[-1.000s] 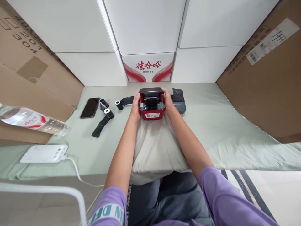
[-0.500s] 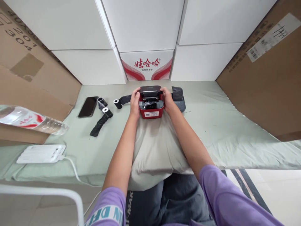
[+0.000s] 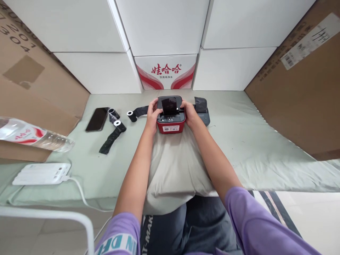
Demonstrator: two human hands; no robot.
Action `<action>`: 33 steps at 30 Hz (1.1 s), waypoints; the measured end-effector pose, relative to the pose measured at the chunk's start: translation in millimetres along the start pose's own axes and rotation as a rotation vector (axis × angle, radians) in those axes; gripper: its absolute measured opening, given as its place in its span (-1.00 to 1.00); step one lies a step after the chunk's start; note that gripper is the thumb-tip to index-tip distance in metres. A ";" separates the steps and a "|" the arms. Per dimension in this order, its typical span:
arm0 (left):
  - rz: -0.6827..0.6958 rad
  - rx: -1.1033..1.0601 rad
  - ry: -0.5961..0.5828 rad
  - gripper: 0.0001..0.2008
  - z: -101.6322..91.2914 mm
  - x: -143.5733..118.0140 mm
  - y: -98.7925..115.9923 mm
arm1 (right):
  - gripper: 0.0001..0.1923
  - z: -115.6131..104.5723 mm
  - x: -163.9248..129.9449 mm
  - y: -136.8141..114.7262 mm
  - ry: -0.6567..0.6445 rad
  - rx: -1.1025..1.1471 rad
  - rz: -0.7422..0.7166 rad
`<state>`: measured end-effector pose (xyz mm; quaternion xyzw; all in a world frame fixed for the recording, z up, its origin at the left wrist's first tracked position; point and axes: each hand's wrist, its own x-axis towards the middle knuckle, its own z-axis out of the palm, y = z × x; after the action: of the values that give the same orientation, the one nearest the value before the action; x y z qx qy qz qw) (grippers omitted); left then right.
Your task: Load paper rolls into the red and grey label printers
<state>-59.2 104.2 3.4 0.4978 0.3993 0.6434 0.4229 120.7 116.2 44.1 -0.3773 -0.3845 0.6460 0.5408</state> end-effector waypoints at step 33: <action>0.008 -0.174 -0.006 -0.49 -3.3 -0.6 -11.0 | -0.52 8.8 -8.0 -2.8 -0.024 0.088 0.089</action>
<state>-60.7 106.9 -7.7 0.4627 0.3385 0.6759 0.4631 115.0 107.8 50.9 -0.3624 -0.3451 0.6901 0.5229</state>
